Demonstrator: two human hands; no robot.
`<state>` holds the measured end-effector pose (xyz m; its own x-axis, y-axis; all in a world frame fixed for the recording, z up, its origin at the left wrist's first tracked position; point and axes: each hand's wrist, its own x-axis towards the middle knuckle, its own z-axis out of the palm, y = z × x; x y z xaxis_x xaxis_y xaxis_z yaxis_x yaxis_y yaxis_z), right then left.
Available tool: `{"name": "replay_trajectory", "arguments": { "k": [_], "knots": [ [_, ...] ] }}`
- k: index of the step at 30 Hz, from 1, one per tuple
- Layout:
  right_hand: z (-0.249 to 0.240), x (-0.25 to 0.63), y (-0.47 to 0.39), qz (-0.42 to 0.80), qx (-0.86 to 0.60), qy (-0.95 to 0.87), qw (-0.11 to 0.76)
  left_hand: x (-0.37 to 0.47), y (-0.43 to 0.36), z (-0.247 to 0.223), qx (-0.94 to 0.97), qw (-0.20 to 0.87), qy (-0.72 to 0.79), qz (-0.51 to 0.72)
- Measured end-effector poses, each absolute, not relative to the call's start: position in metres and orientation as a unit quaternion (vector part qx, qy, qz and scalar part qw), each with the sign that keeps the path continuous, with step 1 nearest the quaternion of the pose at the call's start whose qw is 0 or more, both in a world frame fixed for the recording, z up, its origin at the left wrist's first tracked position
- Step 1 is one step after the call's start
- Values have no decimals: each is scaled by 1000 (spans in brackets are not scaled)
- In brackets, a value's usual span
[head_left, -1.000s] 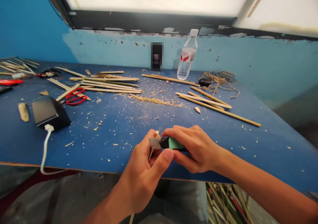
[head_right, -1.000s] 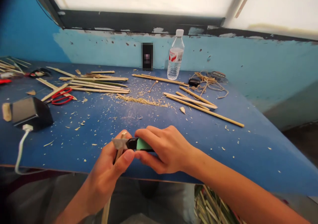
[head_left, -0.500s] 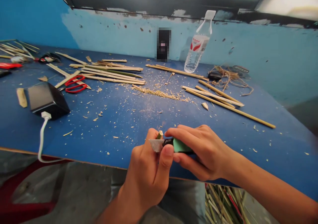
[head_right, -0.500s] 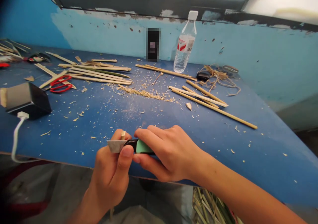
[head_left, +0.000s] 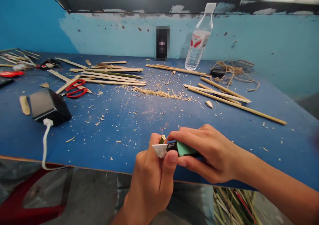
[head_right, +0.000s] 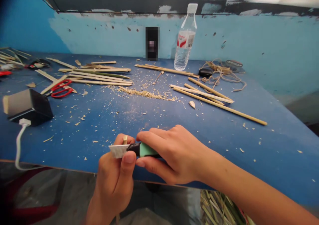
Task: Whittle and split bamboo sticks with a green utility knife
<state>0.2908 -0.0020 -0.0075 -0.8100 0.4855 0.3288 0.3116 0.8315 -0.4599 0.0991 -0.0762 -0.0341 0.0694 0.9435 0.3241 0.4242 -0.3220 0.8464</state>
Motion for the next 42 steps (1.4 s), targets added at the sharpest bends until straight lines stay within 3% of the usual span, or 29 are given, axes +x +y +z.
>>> {"name": "replay_trajectory", "arguments": {
  "k": [9, 20, 33, 42],
  "knots": [
    [-4, 279, -14, 84, -264, -925, 261, 98, -73, -33, 648, 271, 537, 467],
    [-12, 269, -23, 1, -300, -901, 312, 98, -71, -38, 571, 365, 555, 482],
    [-10, 277, -6, 34, -375, -844, 382, 104, -78, -30, 490, 339, 613, 519],
    [-11, 277, -9, 102, -269, -900, 327, 90, -67, -26, 565, 443, 494, 491]
  ]
}}
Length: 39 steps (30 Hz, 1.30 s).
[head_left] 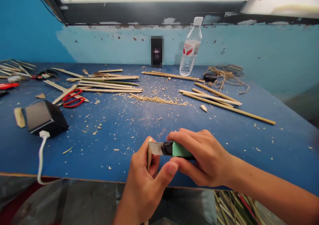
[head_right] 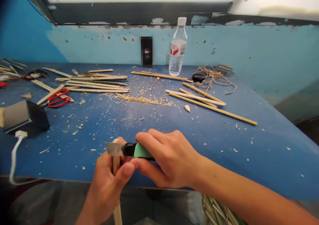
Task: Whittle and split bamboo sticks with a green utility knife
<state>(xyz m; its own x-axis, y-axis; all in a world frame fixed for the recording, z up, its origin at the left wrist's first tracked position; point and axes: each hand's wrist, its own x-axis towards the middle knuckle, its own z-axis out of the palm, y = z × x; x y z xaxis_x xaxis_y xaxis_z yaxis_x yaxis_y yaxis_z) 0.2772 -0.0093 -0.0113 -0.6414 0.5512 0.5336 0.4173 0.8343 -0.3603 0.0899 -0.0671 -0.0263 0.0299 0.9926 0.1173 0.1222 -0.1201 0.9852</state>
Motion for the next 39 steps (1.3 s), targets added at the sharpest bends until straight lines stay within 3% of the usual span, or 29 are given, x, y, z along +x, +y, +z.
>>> {"name": "replay_trajectory", "arguments": {
  "k": [9, 18, 27, 39],
  "knots": [
    [-8, 277, -12, 149, -243, -927, 242, 89, -77, -28, 565, 489, 456, 484],
    [1, 284, -3, 276, -215, -916, 195, 91, -78, -29, 570, 427, 495, 497],
    [-6, 274, -15, 82, -274, -926, 245, 82, -76, -39, 576, 459, 512, 443],
    [-14, 267, -21, 30, -306, -899, 312, 92, -70, -32, 519, 438, 548, 489]
  ]
}}
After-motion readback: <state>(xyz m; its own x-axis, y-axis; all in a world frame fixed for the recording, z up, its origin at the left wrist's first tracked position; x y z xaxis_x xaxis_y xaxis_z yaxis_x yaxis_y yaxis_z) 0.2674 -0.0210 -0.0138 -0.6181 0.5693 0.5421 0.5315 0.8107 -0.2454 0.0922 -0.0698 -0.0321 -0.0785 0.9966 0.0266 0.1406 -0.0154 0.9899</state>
